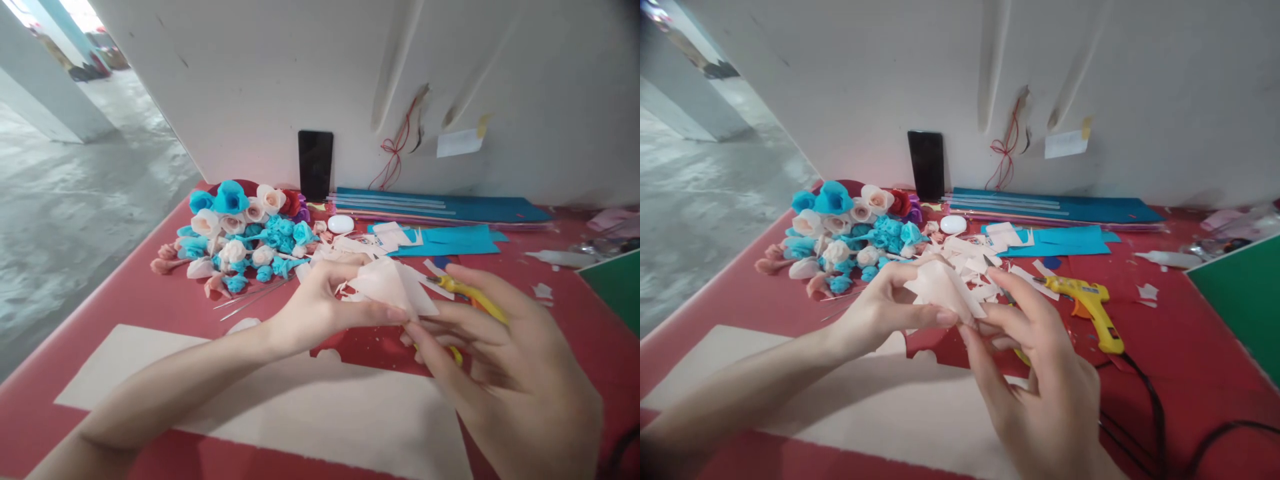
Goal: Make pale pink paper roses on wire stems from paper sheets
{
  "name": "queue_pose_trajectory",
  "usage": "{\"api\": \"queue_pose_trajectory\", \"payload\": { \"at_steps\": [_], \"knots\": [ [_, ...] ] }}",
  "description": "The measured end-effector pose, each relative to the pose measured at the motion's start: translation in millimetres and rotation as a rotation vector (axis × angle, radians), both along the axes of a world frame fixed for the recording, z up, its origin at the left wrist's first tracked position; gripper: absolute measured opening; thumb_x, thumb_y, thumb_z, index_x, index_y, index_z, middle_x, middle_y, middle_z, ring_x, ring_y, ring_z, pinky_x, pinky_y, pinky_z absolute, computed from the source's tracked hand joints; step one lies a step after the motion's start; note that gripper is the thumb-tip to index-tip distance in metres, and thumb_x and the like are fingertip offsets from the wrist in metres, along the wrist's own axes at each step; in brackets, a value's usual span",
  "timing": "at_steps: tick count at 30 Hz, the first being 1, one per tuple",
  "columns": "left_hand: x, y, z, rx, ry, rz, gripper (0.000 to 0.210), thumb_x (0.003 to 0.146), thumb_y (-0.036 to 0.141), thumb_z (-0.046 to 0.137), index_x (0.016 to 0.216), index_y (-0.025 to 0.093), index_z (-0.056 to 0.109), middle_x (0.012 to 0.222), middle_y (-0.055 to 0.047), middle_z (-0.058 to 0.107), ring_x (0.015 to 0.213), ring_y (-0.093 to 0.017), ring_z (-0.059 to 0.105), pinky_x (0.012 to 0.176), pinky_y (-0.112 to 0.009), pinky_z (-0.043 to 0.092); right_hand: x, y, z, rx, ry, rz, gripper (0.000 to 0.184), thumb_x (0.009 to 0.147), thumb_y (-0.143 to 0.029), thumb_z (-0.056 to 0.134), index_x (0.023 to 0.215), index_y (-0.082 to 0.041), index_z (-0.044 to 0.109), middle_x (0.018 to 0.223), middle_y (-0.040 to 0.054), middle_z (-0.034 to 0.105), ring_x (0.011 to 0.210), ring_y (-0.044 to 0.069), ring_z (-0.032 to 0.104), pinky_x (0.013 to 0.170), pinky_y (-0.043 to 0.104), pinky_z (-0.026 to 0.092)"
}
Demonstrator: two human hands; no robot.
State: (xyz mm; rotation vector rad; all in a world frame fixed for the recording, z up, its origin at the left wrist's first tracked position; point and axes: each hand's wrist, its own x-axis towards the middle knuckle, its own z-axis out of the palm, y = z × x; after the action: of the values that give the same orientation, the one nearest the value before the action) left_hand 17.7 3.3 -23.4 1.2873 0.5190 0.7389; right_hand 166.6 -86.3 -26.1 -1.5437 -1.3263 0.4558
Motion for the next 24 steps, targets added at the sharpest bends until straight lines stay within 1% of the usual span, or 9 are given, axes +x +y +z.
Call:
{"api": "queue_pose_trajectory", "payload": {
  "at_steps": [2, 4, 7, 10, 15, 17, 20, 22, 24],
  "knots": [
    [2, -1, -0.9, -0.011, 0.033, -0.006, 0.006, 0.076, 0.020, 0.070, 0.078, 0.014, 0.070, 0.079, 0.000, 0.067, 0.080, -0.012, 0.062, 0.079, -0.021, 0.048, 1, 3, 0.1, -0.015, 0.041, 0.005, 0.040, 0.082, -0.036, 0.067, 0.118, -0.033, 0.052, 0.083, -0.0045, 0.066, 0.062, 0.011, 0.065, 0.059, 0.011, 0.056],
    [4, -2, -2.0, 0.028, 0.074, 0.014, 0.009, 0.078, 0.022, 0.068, 0.080, 0.013, 0.068, 0.080, -0.002, 0.068, 0.082, -0.013, 0.062, 0.081, -0.023, 0.048, 2, 5, 1.0, -0.018, 0.084, -0.003, 0.039, 0.080, -0.032, 0.068, 0.117, -0.032, 0.053, 0.083, -0.0052, 0.066, 0.062, 0.011, 0.065, 0.062, 0.011, 0.056],
    [6, -4, -4.9, 0.130, 0.109, 0.056, 0.016, 0.076, 0.027, 0.070, 0.083, 0.013, 0.067, 0.085, -0.004, 0.069, 0.084, -0.015, 0.061, 0.081, -0.025, 0.047, 2, 9, 3.5, 0.014, 0.144, -0.005, 0.037, 0.079, -0.029, 0.069, 0.114, -0.029, 0.056, 0.080, -0.0058, 0.066, 0.060, 0.009, 0.064, 0.058, 0.008, 0.055],
    [7, -4, -7.6, 0.218, 0.127, 0.067, 0.021, 0.075, 0.027, 0.071, 0.088, 0.012, 0.068, 0.090, -0.006, 0.069, 0.090, -0.018, 0.061, 0.085, -0.027, 0.047, 0, 10, 5.1, 0.045, 0.181, -0.004, 0.036, 0.079, -0.029, 0.069, 0.113, -0.027, 0.057, 0.078, -0.0051, 0.066, 0.060, 0.010, 0.064, 0.056, 0.008, 0.055],
    [7, -2, -4.5, 0.319, 0.184, 0.073, 0.019, 0.079, 0.024, 0.067, 0.094, 0.012, 0.069, 0.098, -0.007, 0.070, 0.096, -0.019, 0.061, 0.092, -0.029, 0.045, 2, 12, 5.6, 0.097, 0.189, -0.017, 0.037, 0.077, -0.026, 0.071, 0.112, -0.026, 0.057, 0.080, -0.0043, 0.066, 0.062, 0.010, 0.065, 0.056, 0.008, 0.055],
    [7, 0, -2.4, 0.337, 0.235, 0.096, 0.015, 0.082, 0.020, 0.062, 0.091, 0.011, 0.070, 0.094, -0.007, 0.072, 0.092, -0.018, 0.063, 0.089, -0.027, 0.047, 5, 13, 6.5, 0.094, 0.180, -0.026, 0.038, 0.077, -0.027, 0.071, 0.112, -0.025, 0.056, 0.081, -0.0036, 0.067, 0.060, 0.011, 0.064, 0.056, 0.010, 0.055],
    [6, 5, -2.5, 0.357, 0.277, 0.128, 0.016, 0.084, 0.016, 0.057, 0.082, 0.011, 0.073, 0.083, -0.006, 0.073, 0.078, -0.014, 0.066, 0.074, -0.021, 0.050, 8, 12, 8.5, 0.090, 0.141, -0.052, 0.043, 0.077, -0.029, 0.070, 0.116, -0.025, 0.054, 0.082, -0.0022, 0.067, 0.058, 0.011, 0.064, 0.057, 0.012, 0.056],
    [5, 9, -4.6, 0.349, 0.298, 0.119, 0.012, 0.080, 0.016, 0.063, 0.076, 0.012, 0.073, 0.076, -0.004, 0.074, 0.069, -0.013, 0.066, 0.064, -0.019, 0.050, 8, 12, 10.0, 0.088, 0.132, -0.062, 0.044, 0.077, -0.030, 0.070, 0.117, -0.025, 0.054, 0.083, -0.0021, 0.067, 0.060, 0.011, 0.064, 0.058, 0.011, 0.056],
    [4, 12, -6.8, 0.335, 0.326, 0.103, 0.007, 0.073, 0.018, 0.071, 0.069, 0.013, 0.073, 0.063, -0.003, 0.070, 0.057, -0.011, 0.061, 0.054, -0.019, 0.047, 6, 10, 11.3, 0.082, 0.160, -0.049, 0.043, 0.076, -0.029, 0.071, 0.116, -0.026, 0.054, 0.081, -0.0032, 0.067, 0.058, 0.010, 0.063, 0.058, 0.009, 0.055]
  ]
}}
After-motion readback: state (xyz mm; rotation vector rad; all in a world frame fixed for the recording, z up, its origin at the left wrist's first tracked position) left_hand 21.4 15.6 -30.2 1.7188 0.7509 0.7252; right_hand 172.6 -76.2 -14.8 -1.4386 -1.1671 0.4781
